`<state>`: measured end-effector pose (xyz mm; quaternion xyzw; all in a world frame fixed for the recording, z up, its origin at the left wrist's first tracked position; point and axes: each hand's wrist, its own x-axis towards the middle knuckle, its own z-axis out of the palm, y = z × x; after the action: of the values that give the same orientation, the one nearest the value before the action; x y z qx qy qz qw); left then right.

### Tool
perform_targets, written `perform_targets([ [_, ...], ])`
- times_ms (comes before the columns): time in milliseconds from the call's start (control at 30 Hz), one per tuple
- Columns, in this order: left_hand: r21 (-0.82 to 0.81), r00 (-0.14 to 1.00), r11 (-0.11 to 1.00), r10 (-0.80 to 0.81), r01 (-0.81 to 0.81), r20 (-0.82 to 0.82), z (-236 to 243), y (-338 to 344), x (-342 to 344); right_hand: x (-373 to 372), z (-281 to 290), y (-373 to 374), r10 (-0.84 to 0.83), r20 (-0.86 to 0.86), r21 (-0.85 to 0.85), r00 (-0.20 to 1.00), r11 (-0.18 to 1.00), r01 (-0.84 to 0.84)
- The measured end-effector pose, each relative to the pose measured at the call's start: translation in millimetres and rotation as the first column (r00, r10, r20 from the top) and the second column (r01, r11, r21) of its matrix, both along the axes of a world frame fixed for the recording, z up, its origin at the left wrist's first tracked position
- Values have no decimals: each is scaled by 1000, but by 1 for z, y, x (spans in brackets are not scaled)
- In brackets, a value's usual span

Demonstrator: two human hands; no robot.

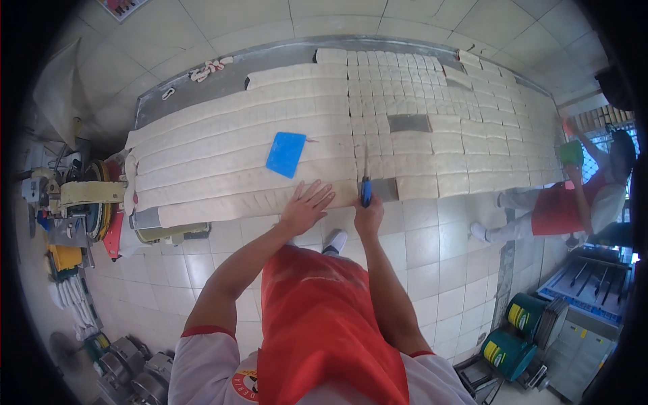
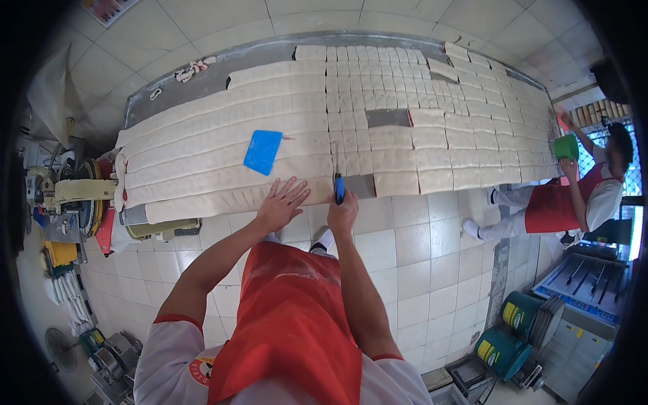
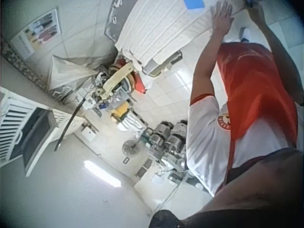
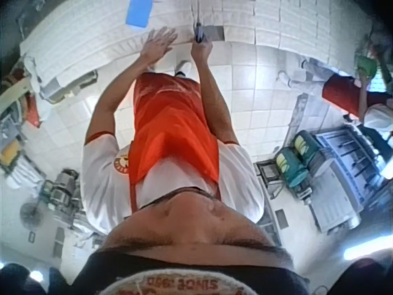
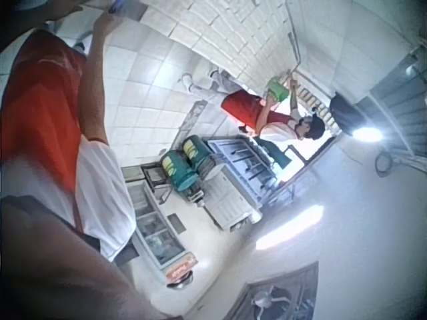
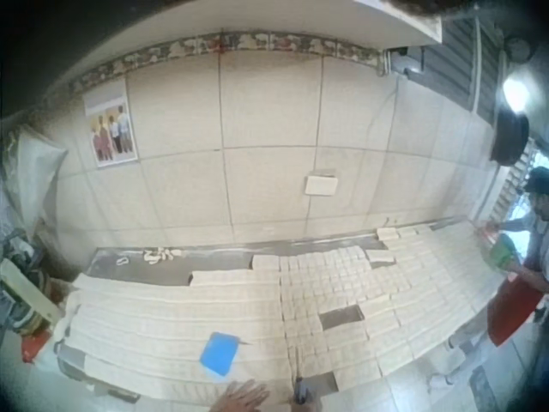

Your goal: The person uses a small blue scraper and a large knife to cut and separate rectangular pieces of dough from long strips on a stainless steel bakery table.

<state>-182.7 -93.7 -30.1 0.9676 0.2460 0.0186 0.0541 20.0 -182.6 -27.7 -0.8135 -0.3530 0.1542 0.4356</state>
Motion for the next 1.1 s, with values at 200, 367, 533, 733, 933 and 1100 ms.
perform_targets([
  [200,-87,976,990,125,-111,178,29,13,22,-3,38,-6,7,-189,-91,982,996,-25],
  [367,-19,945,975,220,-222,242,43,82,71,0,39,9,91,-68,-16,994,996,-92],
  [533,-172,911,948,309,-269,273,48,268,142,1,37,26,196,-130,-22,972,980,-200],
  [733,-7,849,935,324,-354,418,32,460,209,6,60,113,187,-198,-61,962,977,-202],
  [933,-325,918,905,347,-274,191,-15,503,212,44,63,318,263,-91,-88,960,959,-271],
  [1100,-497,896,842,369,-209,248,-13,517,215,72,35,412,265,-48,-219,963,938,-269],
])
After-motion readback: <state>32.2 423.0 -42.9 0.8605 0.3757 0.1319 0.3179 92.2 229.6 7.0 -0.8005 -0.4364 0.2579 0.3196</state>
